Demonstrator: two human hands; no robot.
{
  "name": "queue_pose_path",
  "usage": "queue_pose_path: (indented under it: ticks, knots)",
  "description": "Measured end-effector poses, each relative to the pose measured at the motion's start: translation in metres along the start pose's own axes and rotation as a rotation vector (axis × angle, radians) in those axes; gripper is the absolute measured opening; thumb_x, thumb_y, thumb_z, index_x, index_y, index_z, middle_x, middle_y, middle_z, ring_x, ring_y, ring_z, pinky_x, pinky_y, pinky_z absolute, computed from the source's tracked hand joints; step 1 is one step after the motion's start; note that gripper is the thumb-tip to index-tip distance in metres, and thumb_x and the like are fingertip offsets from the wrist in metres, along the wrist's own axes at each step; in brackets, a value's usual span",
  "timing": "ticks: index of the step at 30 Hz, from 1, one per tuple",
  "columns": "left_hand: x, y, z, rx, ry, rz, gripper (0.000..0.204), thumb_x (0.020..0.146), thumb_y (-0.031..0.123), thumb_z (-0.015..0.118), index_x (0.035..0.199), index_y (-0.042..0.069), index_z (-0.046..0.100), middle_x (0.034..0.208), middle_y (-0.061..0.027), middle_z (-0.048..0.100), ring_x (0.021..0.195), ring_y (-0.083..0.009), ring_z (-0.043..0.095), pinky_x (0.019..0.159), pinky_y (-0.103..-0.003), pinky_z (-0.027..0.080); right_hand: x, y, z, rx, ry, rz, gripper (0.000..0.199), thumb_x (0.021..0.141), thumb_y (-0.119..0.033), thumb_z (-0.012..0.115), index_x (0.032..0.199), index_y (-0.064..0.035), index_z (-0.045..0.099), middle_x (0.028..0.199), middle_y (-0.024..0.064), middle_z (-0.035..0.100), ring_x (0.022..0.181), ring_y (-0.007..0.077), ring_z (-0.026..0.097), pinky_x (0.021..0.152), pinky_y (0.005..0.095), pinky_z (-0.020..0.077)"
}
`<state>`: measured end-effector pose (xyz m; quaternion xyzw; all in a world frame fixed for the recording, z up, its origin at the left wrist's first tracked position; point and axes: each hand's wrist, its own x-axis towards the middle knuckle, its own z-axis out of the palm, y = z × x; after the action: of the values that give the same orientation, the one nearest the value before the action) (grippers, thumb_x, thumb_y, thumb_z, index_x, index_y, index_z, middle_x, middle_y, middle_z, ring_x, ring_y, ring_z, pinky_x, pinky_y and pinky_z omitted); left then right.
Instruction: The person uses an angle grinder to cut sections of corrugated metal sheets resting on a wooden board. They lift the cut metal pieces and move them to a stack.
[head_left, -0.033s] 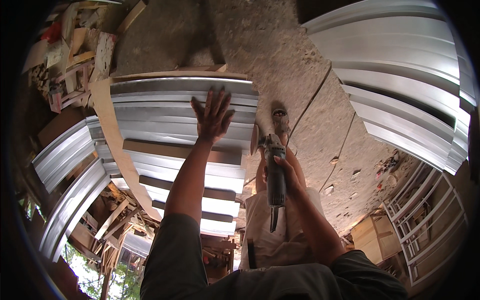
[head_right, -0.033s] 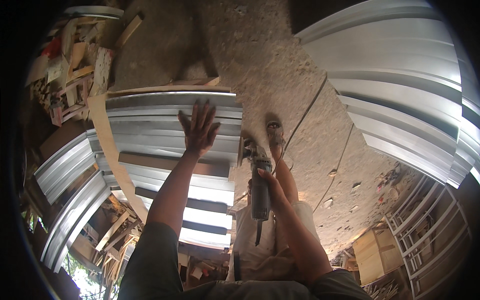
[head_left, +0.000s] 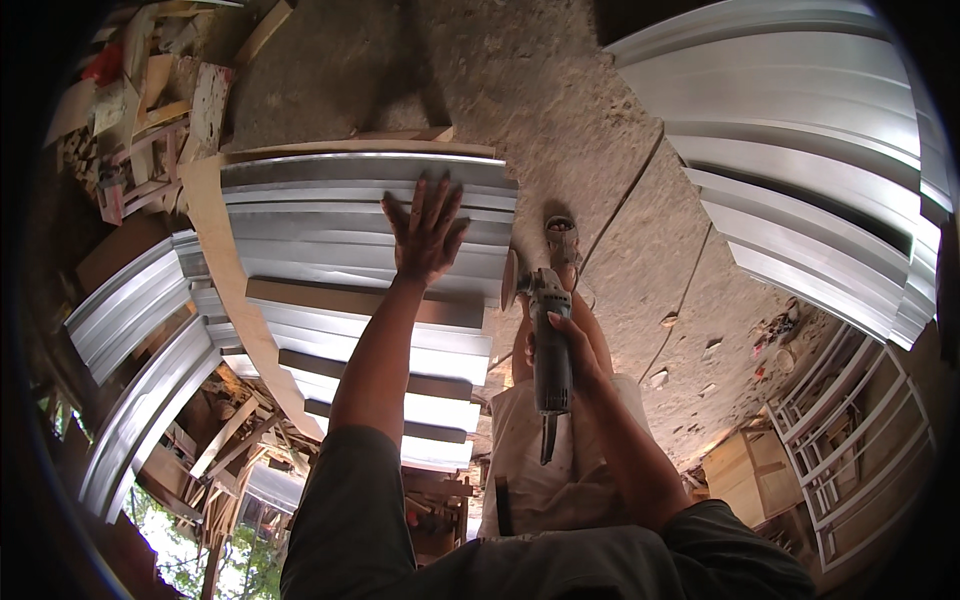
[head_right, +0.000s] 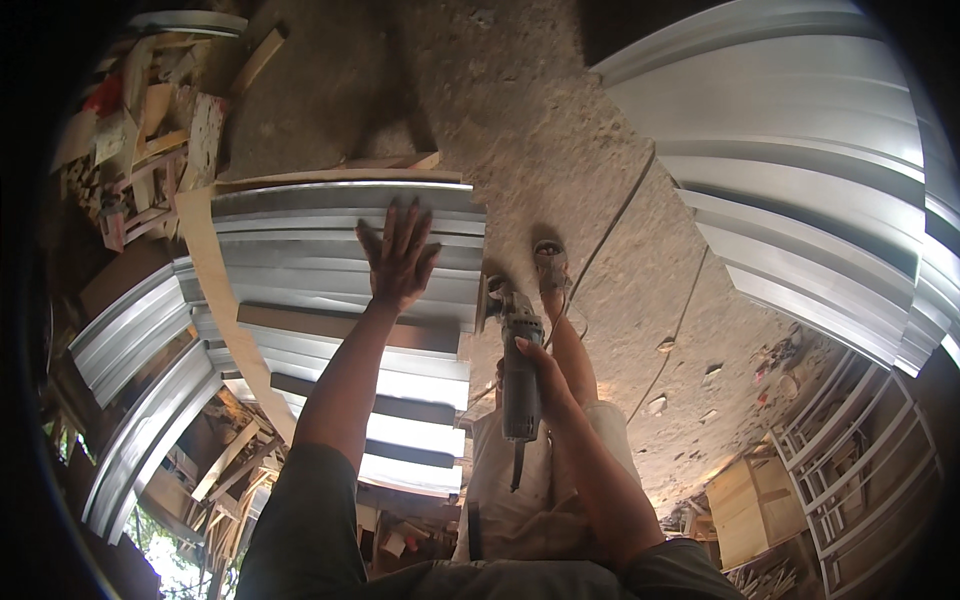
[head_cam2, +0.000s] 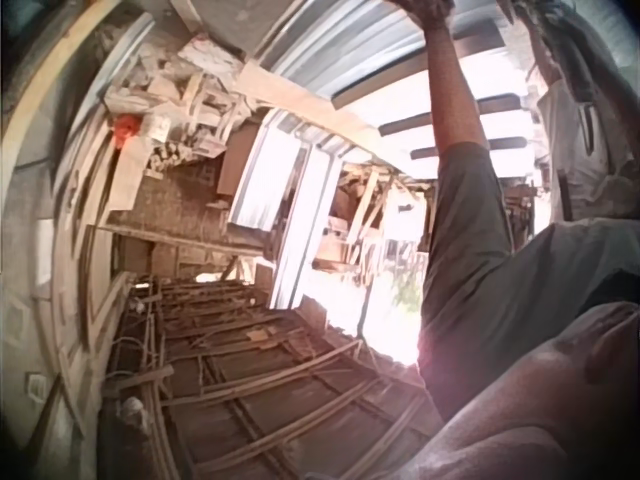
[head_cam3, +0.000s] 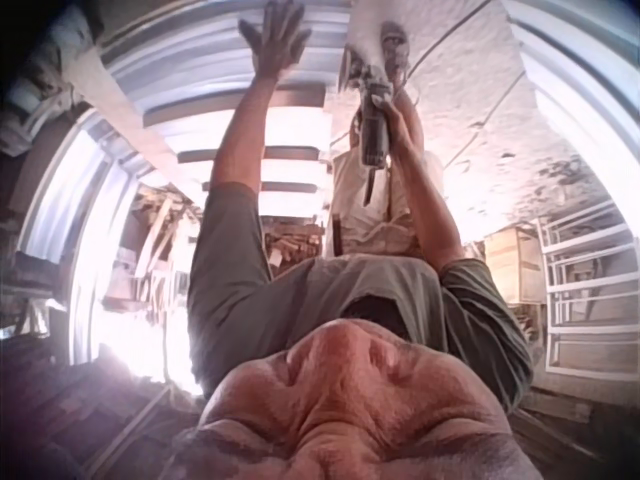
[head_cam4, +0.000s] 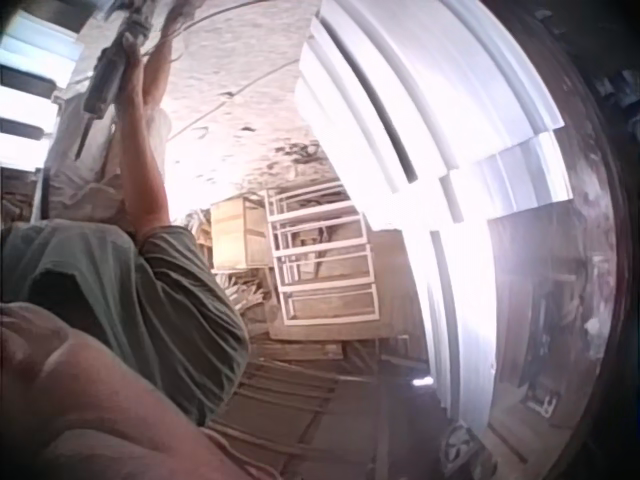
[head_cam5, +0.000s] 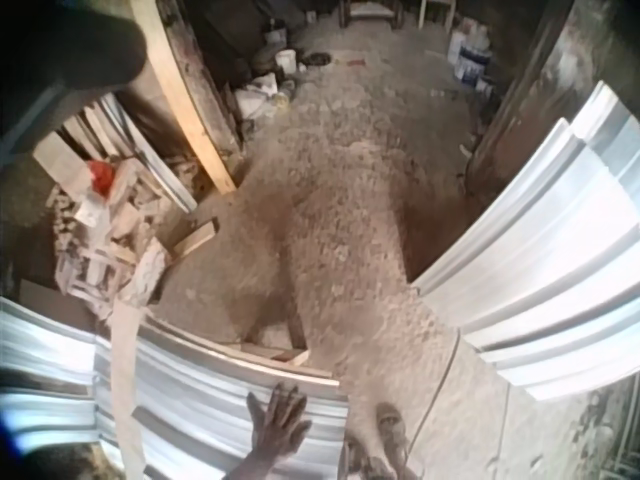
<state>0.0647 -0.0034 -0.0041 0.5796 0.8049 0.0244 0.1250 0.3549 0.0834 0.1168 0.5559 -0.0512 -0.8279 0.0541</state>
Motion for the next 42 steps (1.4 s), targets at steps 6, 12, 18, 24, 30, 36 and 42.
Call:
queue_pose_path:
  ticks: [6, 12, 18, 24, 30, 36, 42]
  knots:
    - [-0.004, -0.004, 0.004, -0.001, 0.007, 0.001, 0.063, 0.104, 0.054, 0.042, 0.160, 0.025, 0.036, 0.172, 0.0014, 0.019, 0.160, -0.0273, 0.006, 0.116, -0.080, -0.003, -0.003, 0.015, -0.010, 0.009, 0.023, 0.100, 0.047, 0.092, -0.048, 0.069, 0.105, -0.0032, 0.062, 0.083, 0.0104, 0.068, 0.069, 0.0216, 0.068, 0.064, 0.0343, 0.0582]
    - [-0.002, -0.003, 0.005, -0.030, 0.022, 0.003, 0.062, 0.104, 0.052, 0.045, 0.159, 0.026, 0.037, 0.172, 0.0013, 0.020, 0.160, -0.0277, 0.006, 0.116, -0.080, -0.002, -0.005, 0.041, -0.026, 0.013, 0.057, 0.121, 0.048, 0.093, -0.049, 0.068, 0.108, -0.0030, 0.062, 0.084, 0.0094, 0.067, 0.071, 0.0204, 0.068, 0.066, 0.0322, 0.0570]
    - [-0.006, -0.004, 0.009, -0.011, 0.019, -0.010, 0.061, 0.104, 0.055, 0.042, 0.158, 0.026, 0.040, 0.172, 0.0018, 0.021, 0.160, -0.0267, 0.006, 0.115, -0.080, -0.003, -0.016, 0.044, -0.024, 0.006, 0.003, 0.077, 0.047, 0.094, -0.048, 0.066, 0.109, -0.0041, 0.062, 0.083, 0.0078, 0.066, 0.072, 0.0182, 0.067, 0.069, 0.0305, 0.0558]
    - [-0.004, -0.006, 0.009, -0.030, 0.036, 0.002, 0.062, 0.104, 0.056, 0.040, 0.159, 0.027, 0.039, 0.172, 0.0025, 0.020, 0.160, -0.0258, 0.006, 0.115, -0.080, -0.003, -0.016, 0.039, -0.015, -0.004, 0.044, 0.098, 0.044, 0.095, -0.047, 0.065, 0.108, -0.0044, 0.062, 0.082, 0.0074, 0.066, 0.069, 0.0173, 0.066, 0.065, 0.0297, 0.0554]
    - [-0.004, -0.004, 0.008, -0.009, -0.007, -0.009, 0.063, 0.103, 0.055, 0.043, 0.159, 0.027, 0.037, 0.172, 0.0031, 0.018, 0.160, -0.0258, 0.005, 0.114, -0.081, -0.002, -0.013, 0.033, -0.013, 0.020, 0.013, 0.102, 0.044, 0.095, -0.046, 0.066, 0.107, -0.0038, 0.062, 0.082, 0.0080, 0.066, 0.069, 0.0182, 0.066, 0.064, 0.0301, 0.0559]
    - [-0.003, -0.005, 0.005, 0.000, -0.025, -0.016, 0.063, 0.103, 0.052, 0.047, 0.159, 0.025, 0.038, 0.172, 0.0023, 0.018, 0.160, -0.0263, 0.005, 0.114, -0.081, -0.001, -0.010, 0.026, -0.010, 0.014, 0.033, 0.116, 0.046, 0.094, -0.046, 0.067, 0.106, -0.0025, 0.062, 0.083, 0.0094, 0.068, 0.069, 0.0198, 0.068, 0.065, 0.0312, 0.0573]
    - [0.000, -0.003, 0.004, 0.015, -0.008, 0.008, 0.062, 0.104, 0.053, 0.044, 0.158, 0.023, 0.041, 0.172, 0.0022, 0.018, 0.160, -0.0268, 0.004, 0.116, -0.078, -0.006, -0.001, 0.018, -0.012, 0.025, 0.050, 0.117, 0.049, 0.090, -0.048, 0.071, 0.106, -0.0027, 0.062, 0.085, 0.0104, 0.068, 0.071, 0.0206, 0.069, 0.067, 0.0326, 0.0584]
